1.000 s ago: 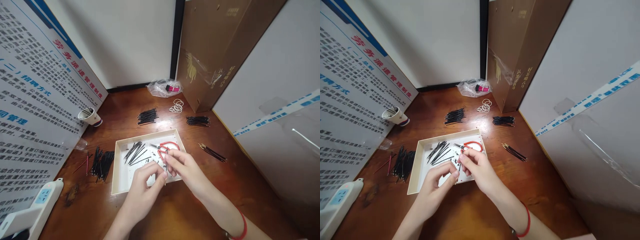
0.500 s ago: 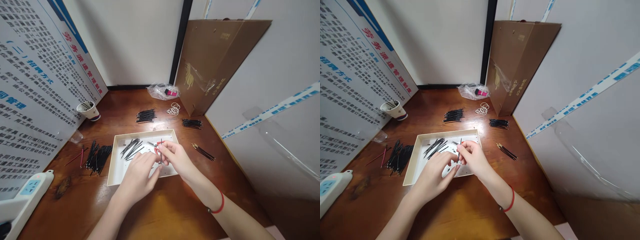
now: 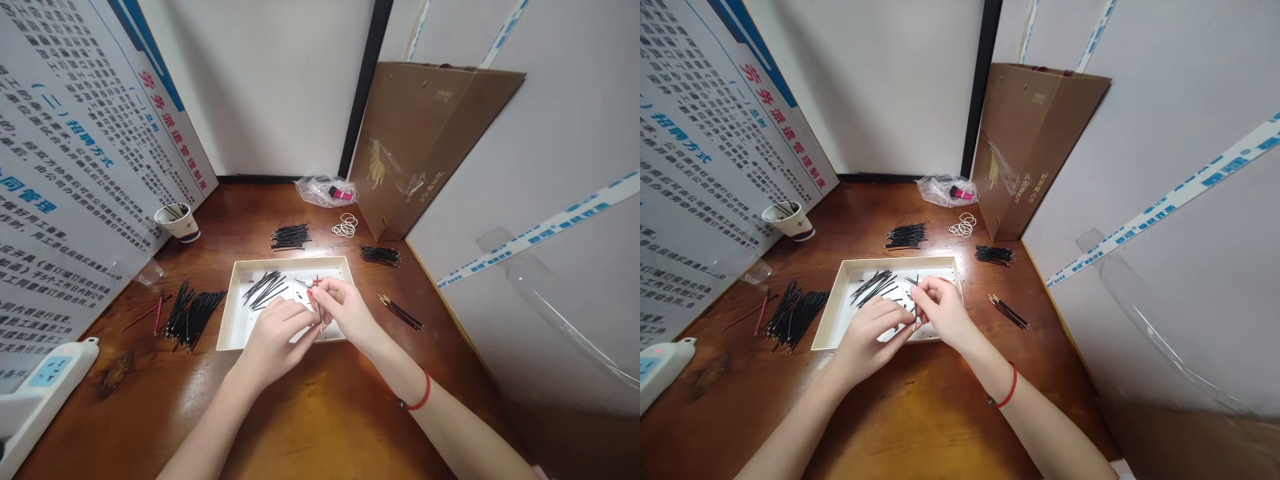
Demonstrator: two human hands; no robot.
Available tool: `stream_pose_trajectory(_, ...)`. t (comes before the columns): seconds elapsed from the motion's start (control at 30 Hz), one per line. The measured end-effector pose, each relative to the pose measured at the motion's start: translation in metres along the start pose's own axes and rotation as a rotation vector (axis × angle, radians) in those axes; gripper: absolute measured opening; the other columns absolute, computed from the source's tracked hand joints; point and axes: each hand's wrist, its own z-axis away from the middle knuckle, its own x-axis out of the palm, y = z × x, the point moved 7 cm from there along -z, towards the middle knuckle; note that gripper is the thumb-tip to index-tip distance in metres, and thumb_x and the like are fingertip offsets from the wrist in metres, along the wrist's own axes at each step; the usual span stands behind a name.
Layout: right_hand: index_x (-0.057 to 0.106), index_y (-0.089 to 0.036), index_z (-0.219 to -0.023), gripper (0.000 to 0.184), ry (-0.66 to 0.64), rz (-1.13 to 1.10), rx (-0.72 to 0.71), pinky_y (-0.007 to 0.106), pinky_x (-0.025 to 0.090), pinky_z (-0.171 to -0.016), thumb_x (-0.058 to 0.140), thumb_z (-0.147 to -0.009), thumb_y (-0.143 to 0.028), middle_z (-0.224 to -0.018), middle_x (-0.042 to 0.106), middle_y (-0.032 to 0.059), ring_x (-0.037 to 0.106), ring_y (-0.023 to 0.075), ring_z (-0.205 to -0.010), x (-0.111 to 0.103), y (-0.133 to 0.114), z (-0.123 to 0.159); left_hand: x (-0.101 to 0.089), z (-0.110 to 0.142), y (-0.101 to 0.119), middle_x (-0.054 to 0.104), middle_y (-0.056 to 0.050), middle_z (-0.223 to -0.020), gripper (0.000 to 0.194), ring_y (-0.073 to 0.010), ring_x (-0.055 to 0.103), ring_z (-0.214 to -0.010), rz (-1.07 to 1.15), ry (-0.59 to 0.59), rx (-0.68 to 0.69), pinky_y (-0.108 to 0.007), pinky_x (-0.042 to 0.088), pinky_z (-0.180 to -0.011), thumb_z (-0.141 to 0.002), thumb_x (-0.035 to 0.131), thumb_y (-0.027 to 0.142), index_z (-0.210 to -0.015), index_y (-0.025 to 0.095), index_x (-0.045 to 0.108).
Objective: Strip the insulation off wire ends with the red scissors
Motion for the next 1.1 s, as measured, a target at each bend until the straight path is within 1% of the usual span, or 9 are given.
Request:
stream_pose_trajectory(0.17, 0.05, -0.02, -0.065, 0.038, -0.016, 0.013, -0.028, 0.024, 0.039, -0.05, 0.066, -0.081, -0.051, -0.053, 0.05, -0.0063, 0.044, 0.0077, -0.047, 0.001, -0.001, 0.001, -0.001, 0.003, 0.0, 0.074, -0.002, -0.085, 0.012, -0.0164, 0.064, -0.076, 0.079, -0.07, -0.046, -0.03, 0.042, -0.075, -0.095, 0.053, 0.014, -0.09, 0.02, 0.062)
stream_pose_trajectory(0.27, 0.05, -0.02, -0.067, 0.037, -0.034, 0.024, -0.023, 0.024, 0.038, -0.049, 0.065, -0.082, -0.05, -0.053, 0.05, -0.0061, 0.044, 0.0081, -0.047, 0.003, 0.0, 0.0, -0.001, 0.003, -0.002, 0.073, -0.002, -0.085, 0.014, -0.0167, 0.064, -0.076, 0.105, -0.087, -0.083, -0.029, 0.043, -0.074, -0.096, 0.051, 0.015, -0.087, 0.02, 0.06)
stream_pose_trajectory(0.37, 0.051, -0.02, -0.069, 0.037, -0.053, 0.04, -0.029, 0.024, 0.036, -0.05, 0.065, -0.081, -0.051, -0.056, 0.05, -0.0055, 0.044, 0.0083, -0.049, 0.006, 0.0, 0.0, -0.001, 0.002, -0.004, 0.073, -0.001, -0.082, 0.016, -0.0156, 0.063, -0.073, 0.106, -0.072, -0.097, -0.028, 0.043, -0.072, -0.096, 0.052, 0.015, -0.083, 0.02, 0.059)
stream_pose_trajectory(0.5, 0.049, -0.02, -0.07, 0.038, -0.057, 0.071, -0.038, 0.024, 0.036, -0.051, 0.062, -0.082, -0.054, -0.058, 0.05, -0.0053, 0.044, 0.009, -0.051, 0.013, -0.001, -0.002, -0.002, 0.003, -0.002, 0.071, 0.001, -0.077, 0.017, -0.0142, 0.06, -0.067, 0.081, -0.021, -0.075, -0.027, 0.042, -0.069, -0.096, 0.052, 0.013, -0.081, 0.019, 0.058)
stream_pose_trajectory(0.63, 0.05, -0.021, -0.073, 0.038, -0.038, 0.143, -0.028, 0.025, 0.035, -0.052, 0.054, -0.086, -0.057, -0.059, 0.048, -0.0056, 0.043, 0.0098, -0.052, 0.016, -0.002, -0.001, -0.007, 0.005, 0.004, 0.069, 0.0, -0.075, 0.018, -0.0134, 0.056, -0.062, 0.039, 0.07, 0.005, -0.027, 0.041, -0.066, -0.095, 0.05, 0.01, -0.081, 0.019, 0.056)
stream_pose_trajectory(0.77, 0.051, -0.021, -0.085, 0.039, -0.002, 0.264, -0.017, 0.027, 0.037, -0.058, 0.039, -0.097, -0.056, -0.062, 0.048, -0.0055, 0.043, 0.0113, -0.055, 0.011, -0.009, 0.012, -0.019, 0.007, 0.002, 0.062, 0.002, -0.065, 0.021, -0.0121, 0.048, -0.055, -0.039, 0.201, 0.038, -0.027, 0.039, -0.062, -0.093, 0.049, 0.007, -0.076, 0.02, 0.052)
stream_pose_trajectory(0.83, 0.049, -0.021, -0.081, 0.037, -0.044, 0.326, -0.021, 0.027, 0.036, -0.059, 0.041, -0.099, -0.052, -0.065, 0.051, -0.0045, 0.044, 0.0113, -0.058, 0.014, -0.014, 0.022, -0.025, 0.008, -0.001, 0.059, 0.003, -0.062, 0.022, -0.012, 0.047, -0.055, -0.079, 0.248, 0.042, -0.026, 0.039, -0.061, -0.093, 0.05, 0.007, -0.075, 0.02, 0.05)
stream_pose_trajectory(0.93, 0.047, -0.021, -0.072, 0.034, -0.13, 0.402, -0.056, 0.026, 0.032, -0.057, 0.045, -0.099, -0.042, -0.063, 0.048, -0.0044, 0.041, 0.0113, -0.058, 0.022, -0.019, 0.034, -0.027, 0.009, -0.003, 0.058, 0.003, -0.063, 0.022, -0.0126, 0.048, -0.056, -0.114, 0.264, 0.061, -0.026, 0.04, -0.06, -0.093, 0.053, 0.009, -0.074, 0.02, 0.05)
stream_pose_trajectory(1.1, 0.041, -0.021, -0.066, 0.035, -0.176, 0.442, -0.092, 0.026, 0.03, -0.057, 0.037, -0.1, -0.031, -0.06, 0.047, -0.0037, 0.041, 0.0119, -0.059, 0.029, -0.019, 0.036, -0.024, 0.01, -0.003, 0.055, 0.003, -0.061, 0.022, -0.0129, 0.047, -0.058, -0.114, 0.259, 0.076, -0.024, 0.042, -0.059, -0.093, 0.053, 0.01, -0.073, 0.02, 0.05)
